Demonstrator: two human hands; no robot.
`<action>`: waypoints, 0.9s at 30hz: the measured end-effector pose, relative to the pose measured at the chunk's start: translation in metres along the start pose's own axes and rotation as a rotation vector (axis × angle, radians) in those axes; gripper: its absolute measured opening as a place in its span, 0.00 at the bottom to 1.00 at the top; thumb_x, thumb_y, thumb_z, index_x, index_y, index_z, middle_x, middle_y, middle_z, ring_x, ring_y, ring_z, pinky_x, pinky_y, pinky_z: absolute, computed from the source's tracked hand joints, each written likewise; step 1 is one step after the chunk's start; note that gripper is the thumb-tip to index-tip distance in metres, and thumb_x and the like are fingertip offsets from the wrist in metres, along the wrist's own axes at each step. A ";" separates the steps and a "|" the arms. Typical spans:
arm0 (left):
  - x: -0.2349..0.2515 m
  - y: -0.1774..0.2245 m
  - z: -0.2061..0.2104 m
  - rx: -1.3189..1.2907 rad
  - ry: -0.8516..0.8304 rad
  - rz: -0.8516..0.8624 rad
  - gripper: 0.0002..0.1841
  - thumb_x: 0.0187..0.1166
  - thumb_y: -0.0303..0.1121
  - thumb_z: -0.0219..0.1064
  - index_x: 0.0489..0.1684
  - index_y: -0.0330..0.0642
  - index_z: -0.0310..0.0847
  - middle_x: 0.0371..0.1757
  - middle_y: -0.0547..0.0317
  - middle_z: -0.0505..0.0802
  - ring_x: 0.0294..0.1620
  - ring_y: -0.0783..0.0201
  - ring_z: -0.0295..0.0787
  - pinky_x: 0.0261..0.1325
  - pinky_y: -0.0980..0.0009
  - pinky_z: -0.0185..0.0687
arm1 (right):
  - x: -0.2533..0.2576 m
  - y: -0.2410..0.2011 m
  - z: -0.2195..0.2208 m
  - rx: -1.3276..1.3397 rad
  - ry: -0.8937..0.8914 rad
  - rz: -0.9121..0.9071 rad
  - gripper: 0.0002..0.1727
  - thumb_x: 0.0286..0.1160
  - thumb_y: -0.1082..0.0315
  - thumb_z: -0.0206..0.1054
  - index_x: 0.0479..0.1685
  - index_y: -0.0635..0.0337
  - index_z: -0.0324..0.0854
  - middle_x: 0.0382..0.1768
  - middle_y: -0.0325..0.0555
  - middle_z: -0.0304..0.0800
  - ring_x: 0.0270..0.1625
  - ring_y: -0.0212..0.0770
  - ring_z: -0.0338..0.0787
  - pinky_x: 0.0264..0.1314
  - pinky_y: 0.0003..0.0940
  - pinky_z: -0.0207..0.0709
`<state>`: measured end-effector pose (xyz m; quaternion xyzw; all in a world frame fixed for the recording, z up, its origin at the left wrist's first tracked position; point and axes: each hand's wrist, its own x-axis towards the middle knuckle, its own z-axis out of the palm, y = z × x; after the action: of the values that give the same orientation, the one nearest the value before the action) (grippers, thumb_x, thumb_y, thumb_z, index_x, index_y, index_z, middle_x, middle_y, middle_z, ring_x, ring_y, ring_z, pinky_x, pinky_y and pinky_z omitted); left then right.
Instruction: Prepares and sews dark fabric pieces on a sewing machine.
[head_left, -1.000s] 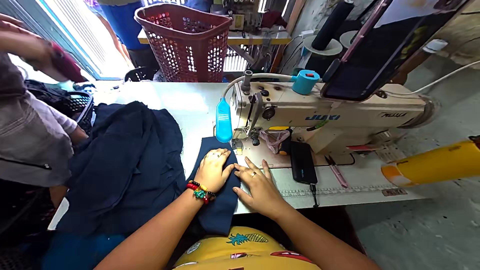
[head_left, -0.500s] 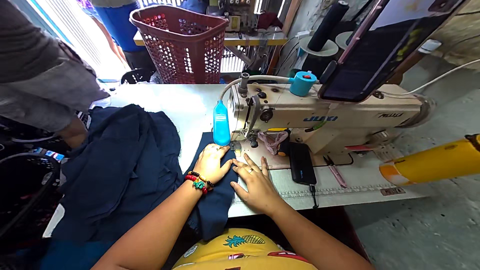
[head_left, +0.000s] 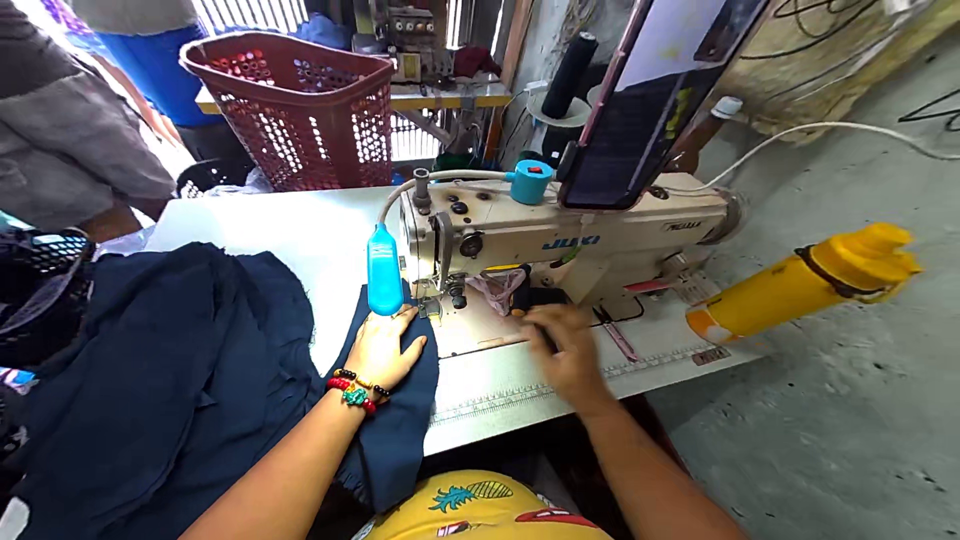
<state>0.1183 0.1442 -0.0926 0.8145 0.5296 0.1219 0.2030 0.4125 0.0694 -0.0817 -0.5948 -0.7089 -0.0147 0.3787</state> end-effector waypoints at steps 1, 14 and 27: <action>0.000 0.000 0.000 -0.003 -0.003 -0.002 0.30 0.83 0.51 0.59 0.81 0.46 0.77 0.81 0.50 0.81 0.86 0.48 0.70 0.89 0.49 0.56 | 0.004 0.019 -0.018 -0.103 0.057 0.068 0.19 0.82 0.60 0.62 0.52 0.67 0.89 0.57 0.64 0.90 0.65 0.61 0.88 0.70 0.56 0.80; 0.001 -0.004 0.002 0.012 0.001 0.016 0.29 0.85 0.51 0.59 0.80 0.45 0.78 0.82 0.53 0.81 0.87 0.53 0.68 0.90 0.53 0.54 | -0.015 0.133 -0.045 -0.420 0.127 0.197 0.40 0.86 0.43 0.51 0.85 0.68 0.66 0.84 0.70 0.66 0.88 0.70 0.64 0.90 0.62 0.54; 0.001 -0.009 0.003 0.021 0.059 0.075 0.28 0.82 0.49 0.64 0.75 0.43 0.82 0.78 0.52 0.83 0.83 0.51 0.73 0.88 0.52 0.59 | -0.018 0.131 -0.040 -0.464 0.104 0.225 0.39 0.88 0.46 0.49 0.87 0.69 0.63 0.86 0.68 0.64 0.90 0.68 0.61 0.92 0.64 0.46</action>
<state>0.1124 0.1474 -0.0991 0.8320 0.5056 0.1480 0.1740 0.5453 0.0736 -0.1194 -0.7393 -0.5954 -0.1653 0.2675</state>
